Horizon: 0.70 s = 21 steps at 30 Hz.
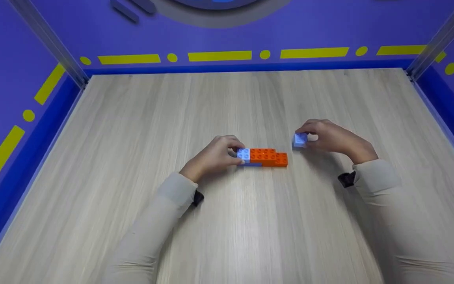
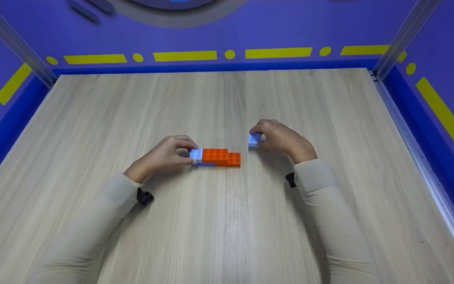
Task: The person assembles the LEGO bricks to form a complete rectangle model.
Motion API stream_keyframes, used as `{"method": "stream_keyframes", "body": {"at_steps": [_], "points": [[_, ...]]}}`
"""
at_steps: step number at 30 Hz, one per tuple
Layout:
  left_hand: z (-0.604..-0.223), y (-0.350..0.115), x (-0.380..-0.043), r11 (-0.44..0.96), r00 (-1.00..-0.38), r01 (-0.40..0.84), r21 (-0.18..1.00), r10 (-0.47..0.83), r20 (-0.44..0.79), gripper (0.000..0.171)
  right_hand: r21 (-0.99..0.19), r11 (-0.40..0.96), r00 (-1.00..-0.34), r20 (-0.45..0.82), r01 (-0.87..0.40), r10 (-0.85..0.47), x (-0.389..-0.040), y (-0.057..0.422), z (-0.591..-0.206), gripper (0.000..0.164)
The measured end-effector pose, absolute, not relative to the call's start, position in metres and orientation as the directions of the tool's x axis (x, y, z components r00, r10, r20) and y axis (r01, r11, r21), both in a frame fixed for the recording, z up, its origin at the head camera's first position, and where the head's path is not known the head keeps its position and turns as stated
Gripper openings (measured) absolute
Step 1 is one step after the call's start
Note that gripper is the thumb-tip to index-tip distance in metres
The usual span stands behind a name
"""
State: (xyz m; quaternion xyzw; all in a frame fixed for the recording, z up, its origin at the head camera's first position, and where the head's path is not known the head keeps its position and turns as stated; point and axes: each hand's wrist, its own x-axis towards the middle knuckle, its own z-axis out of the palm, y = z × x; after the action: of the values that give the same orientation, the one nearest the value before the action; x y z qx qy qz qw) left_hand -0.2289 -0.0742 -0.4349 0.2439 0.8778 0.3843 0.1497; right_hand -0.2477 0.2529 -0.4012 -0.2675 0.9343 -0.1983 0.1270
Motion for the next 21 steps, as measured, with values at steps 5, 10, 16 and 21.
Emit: {"method": "stream_keyframes", "body": {"at_steps": [5, 10, 16, 21], "points": [[-0.434, -0.074, -0.228, 0.586, -0.839, 0.307, 0.75, 0.539, -0.078, 0.029, -0.429, 0.758, -0.805, -0.109, -0.491, -0.583, -0.245, 0.247, -0.397, 0.037], [-0.435, -0.074, -0.228, 0.586, -0.838, 0.308, 0.749, 0.54, -0.077, 0.028, -0.425, 0.736, -0.787, -0.083, -0.526, -0.611, -0.242, 0.242, -0.394, 0.037], [-0.435, -0.074, -0.229, 0.571, -0.832, 0.326, 0.753, 0.552, -0.059, 0.03, -0.41, 0.724, -0.771, -0.072, -0.555, -0.632, -0.239, 0.237, -0.391, 0.036], [-0.435, -0.074, -0.23, 0.576, -0.833, 0.317, 0.753, 0.549, -0.07, 0.03, -0.405, 0.719, -0.763, -0.075, -0.565, -0.642, -0.238, 0.234, -0.39, 0.036]]}}
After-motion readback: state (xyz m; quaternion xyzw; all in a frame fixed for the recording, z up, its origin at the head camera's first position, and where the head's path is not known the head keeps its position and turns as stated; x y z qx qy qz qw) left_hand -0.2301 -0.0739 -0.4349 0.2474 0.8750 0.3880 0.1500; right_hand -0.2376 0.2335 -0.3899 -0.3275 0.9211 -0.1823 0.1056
